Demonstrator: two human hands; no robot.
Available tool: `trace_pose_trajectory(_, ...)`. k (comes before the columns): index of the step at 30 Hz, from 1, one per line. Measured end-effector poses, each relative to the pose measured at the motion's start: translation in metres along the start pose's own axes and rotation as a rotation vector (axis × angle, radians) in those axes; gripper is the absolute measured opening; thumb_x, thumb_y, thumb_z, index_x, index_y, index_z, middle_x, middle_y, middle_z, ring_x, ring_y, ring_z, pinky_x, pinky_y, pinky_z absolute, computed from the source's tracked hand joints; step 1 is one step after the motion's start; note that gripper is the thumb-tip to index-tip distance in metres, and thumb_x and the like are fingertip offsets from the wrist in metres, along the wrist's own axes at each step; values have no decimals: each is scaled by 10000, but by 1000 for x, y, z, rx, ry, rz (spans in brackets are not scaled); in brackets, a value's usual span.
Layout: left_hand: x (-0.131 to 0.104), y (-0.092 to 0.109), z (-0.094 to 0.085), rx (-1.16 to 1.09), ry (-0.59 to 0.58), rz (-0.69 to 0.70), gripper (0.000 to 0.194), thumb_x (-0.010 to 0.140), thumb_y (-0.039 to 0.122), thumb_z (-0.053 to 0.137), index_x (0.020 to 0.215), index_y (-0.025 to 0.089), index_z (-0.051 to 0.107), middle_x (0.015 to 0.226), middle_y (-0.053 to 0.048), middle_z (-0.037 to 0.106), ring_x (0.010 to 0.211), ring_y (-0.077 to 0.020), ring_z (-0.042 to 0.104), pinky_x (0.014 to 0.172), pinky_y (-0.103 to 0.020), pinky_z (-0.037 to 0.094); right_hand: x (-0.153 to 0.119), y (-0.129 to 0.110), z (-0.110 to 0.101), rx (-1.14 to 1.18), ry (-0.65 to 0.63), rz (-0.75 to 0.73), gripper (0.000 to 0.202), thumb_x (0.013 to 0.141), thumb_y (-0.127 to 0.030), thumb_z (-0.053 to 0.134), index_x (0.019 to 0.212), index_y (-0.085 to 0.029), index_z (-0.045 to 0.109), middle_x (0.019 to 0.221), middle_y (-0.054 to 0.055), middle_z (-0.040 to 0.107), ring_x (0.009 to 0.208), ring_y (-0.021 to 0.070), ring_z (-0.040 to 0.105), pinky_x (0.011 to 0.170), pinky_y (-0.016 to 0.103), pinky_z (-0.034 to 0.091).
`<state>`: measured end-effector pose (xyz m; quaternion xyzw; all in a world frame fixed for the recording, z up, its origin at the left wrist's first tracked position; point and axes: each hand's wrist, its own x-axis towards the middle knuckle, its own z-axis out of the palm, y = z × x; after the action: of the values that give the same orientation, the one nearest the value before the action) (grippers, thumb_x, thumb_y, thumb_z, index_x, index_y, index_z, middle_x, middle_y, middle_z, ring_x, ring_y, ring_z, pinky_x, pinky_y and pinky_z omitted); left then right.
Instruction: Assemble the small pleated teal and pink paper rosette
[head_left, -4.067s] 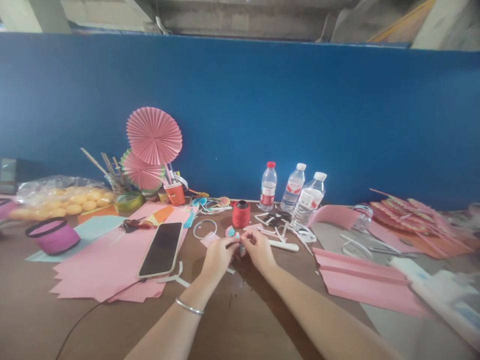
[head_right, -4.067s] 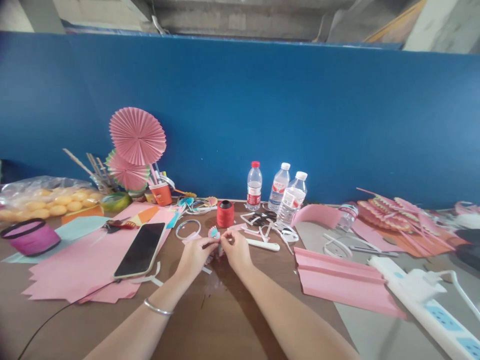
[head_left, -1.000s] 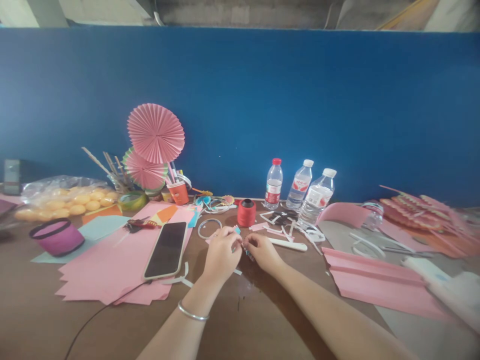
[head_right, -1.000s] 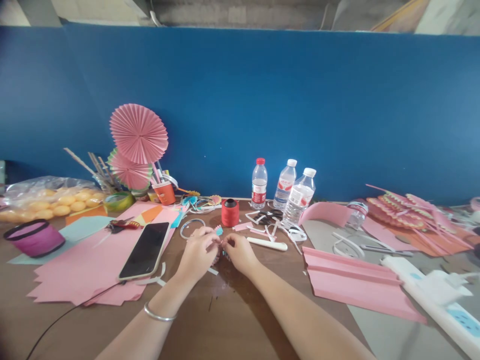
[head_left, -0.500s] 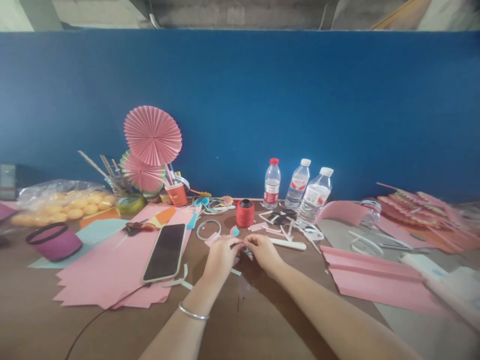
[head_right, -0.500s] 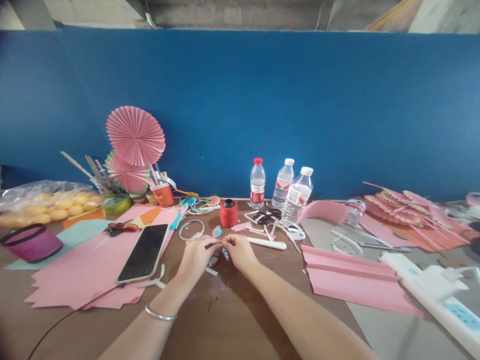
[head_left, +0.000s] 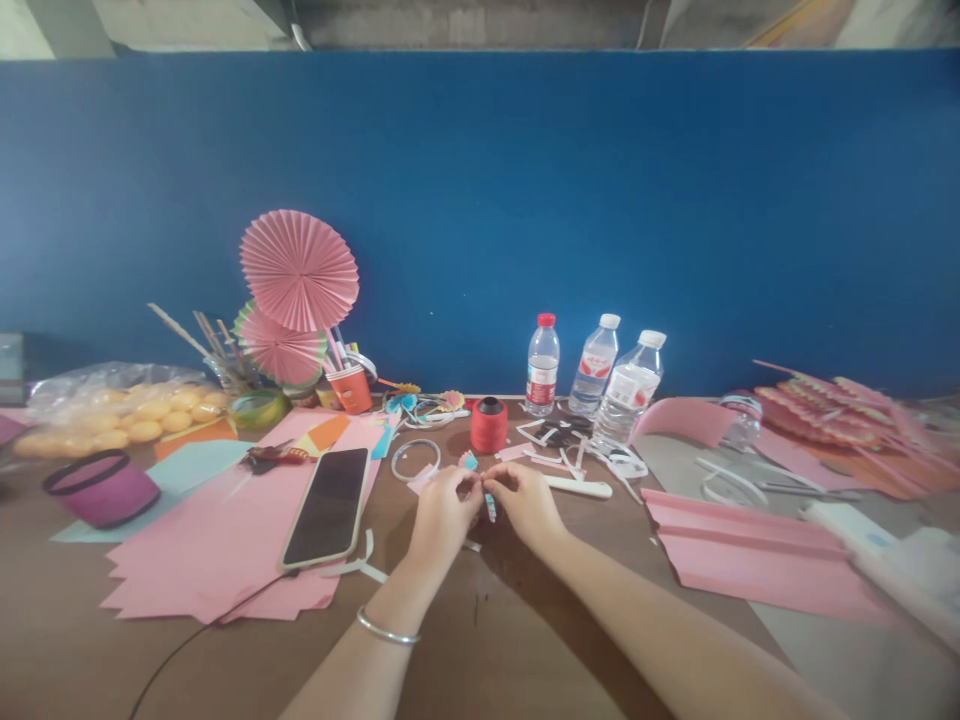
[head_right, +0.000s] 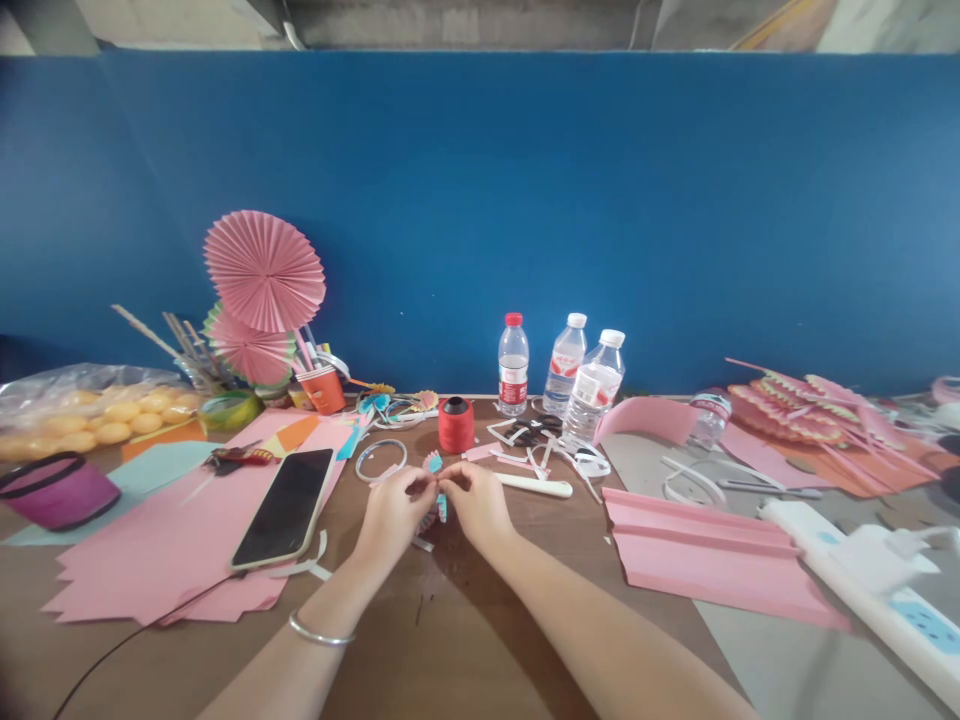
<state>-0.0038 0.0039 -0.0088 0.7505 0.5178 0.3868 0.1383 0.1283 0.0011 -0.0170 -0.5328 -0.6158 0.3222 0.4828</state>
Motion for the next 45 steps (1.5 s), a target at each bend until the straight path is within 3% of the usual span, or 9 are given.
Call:
trace_pose_trajectory(7,0,-3,3,-276,-166,-133,186,708,307,445,697,152,549,520,16,559,433,-104,502,441,-204,373,-2,1,0,70,38,-104,195,692,-179,457,881,-189,502,737,-1,599,705,134,563,709,263,413)
trace_pose_trajectory(12,0,0,1,-416,-217,-221,206,703,338,452,651,151,521,475,24,535,370,-91,470,376,-191,353,-1,4,0,64,37,-119,180,698,-185,450,872,-186,498,774,16,593,720,139,562,703,269,420)
trace_pose_trajectory(18,2,-2,1,-440,-211,-272,211,702,349,462,719,153,539,541,15,572,369,-91,481,354,-192,362,-1,6,0,22,40,-147,177,708,-182,448,876,-194,503,801,19,597,731,137,563,697,261,424)
trace_pose_trajectory(28,4,4,-6,-513,-225,-321,194,700,314,457,613,153,522,446,32,538,348,-93,471,381,-204,376,-4,-2,-3,-136,-4,-251,149,701,-187,466,834,-201,533,753,-1,598,666,119,549,645,231,419)
trace_pose_trajectory(40,1,-1,-1,-403,-234,-323,117,661,220,453,573,155,495,417,40,501,342,-79,454,361,-180,340,-5,-2,-6,-255,2,-357,183,758,-189,429,910,-205,531,816,18,597,747,135,537,681,228,394)
trace_pose_trajectory(45,2,1,-4,-360,-224,-308,110,647,205,457,554,158,491,417,45,493,350,-80,460,382,-186,347,-4,1,-5,-312,-58,-442,148,759,-167,429,769,-197,574,764,29,577,743,142,516,693,239,376)
